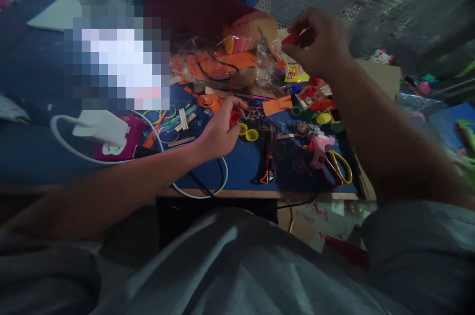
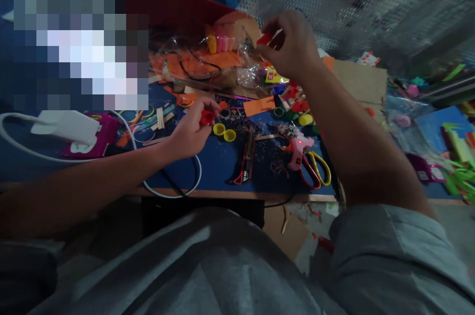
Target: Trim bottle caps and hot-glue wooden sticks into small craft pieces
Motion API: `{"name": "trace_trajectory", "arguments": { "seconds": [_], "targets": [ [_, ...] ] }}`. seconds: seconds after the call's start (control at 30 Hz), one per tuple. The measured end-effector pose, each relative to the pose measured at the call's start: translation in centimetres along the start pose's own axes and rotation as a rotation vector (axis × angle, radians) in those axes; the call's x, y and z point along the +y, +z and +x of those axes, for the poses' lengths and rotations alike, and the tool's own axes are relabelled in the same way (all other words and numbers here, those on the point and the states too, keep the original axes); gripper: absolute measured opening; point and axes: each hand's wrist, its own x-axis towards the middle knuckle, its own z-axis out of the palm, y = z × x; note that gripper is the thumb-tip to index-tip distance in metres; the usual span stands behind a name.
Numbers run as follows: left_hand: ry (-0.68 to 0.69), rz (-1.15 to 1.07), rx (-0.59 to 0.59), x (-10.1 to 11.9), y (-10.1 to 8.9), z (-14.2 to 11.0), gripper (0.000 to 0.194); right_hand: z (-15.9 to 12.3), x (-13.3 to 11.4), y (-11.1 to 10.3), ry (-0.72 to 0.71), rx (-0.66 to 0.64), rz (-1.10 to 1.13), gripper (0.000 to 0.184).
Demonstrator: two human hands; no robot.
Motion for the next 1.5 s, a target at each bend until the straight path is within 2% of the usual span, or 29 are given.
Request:
{"name": "trace_trajectory", "arguments": {
  "seconds": [0.07,0.13,0.17,0.23,0.33,0.4,0.5,0.57,0.67,0.77,0.87,1.03,1.2,1.37,1.5],
  "targets": [
    [-0.002,-0.027,0.013,-0.4,0.1,0.0,0.047,-3.2,-2.2,-0.7,-0.088,-0.076,0.092,0.029],
    [-0.02,-0.079,0.023,-0.7,0.2,0.0,0.043,-6.5,-4.2,-0.7,-0.242,-0.276,0.172,0.023],
    [-0.03,-0.099,0.028,-0.7,0.3,0.0,0.04,-8.0,-5.0,-0.4,-0.299,-0.364,0.183,0.028],
    [-0.057,-0.115,0.035,-0.5,0.4,0.0,0.032,-10.4,-6.0,0.5,-0.317,-0.434,0.162,0.035],
    [-0.071,-0.098,0.029,0.1,0.3,0.2,0.025,-12.3,-6.2,1.9,-0.254,-0.49,0.166,0.029],
    [-0.052,-0.082,0.006,0.6,0.1,0.3,0.025,-12.6,-5.9,2.2,-0.229,-0.473,0.177,0.028],
    [-0.038,-0.058,-0.027,1.0,-0.2,0.5,0.028,-12.8,-5.7,1.2,-0.208,-0.375,0.128,0.022],
    [-0.044,-0.043,-0.014,0.9,-0.3,0.5,0.029,-13.3,-6.1,0.0,-0.142,-0.347,0.019,0.018],
    [-0.065,-0.017,0.061,0.4,-0.3,0.4,0.033,-15.0,-7.9,-1.3,0.04,-0.497,-0.169,0.026],
    [-0.091,-0.059,0.117,0.0,0.1,0.4,0.037,-16.7,-10.3,-1.2,0.086,-0.704,-0.256,0.039],
    [-0.114,-0.165,0.124,-0.2,0.4,0.4,0.036,-17.7,-12.0,-0.8,0.157,-0.748,-0.27,0.046],
    [-0.146,-0.271,0.105,-0.5,0.8,0.5,0.036,-18.1,-11.3,-1.7,0.217,-0.734,-0.19,0.047],
    [-0.15,-0.306,0.111,-0.8,0.8,0.3,0.039,-17.7,-8.8,-4.0,0.194,-0.54,-0.1,0.052],
    [-0.145,-0.323,0.081,-0.7,0.6,0.2,0.034,-15.5,-7.7,-4.5,0.013,-0.357,-0.166,0.024],
    [-0.147,-0.341,0.07,0.0,0.5,0.1,0.036,-14.7,-8.5,-2.5,-0.137,-0.245,0.037,0.021]
  ]
}}
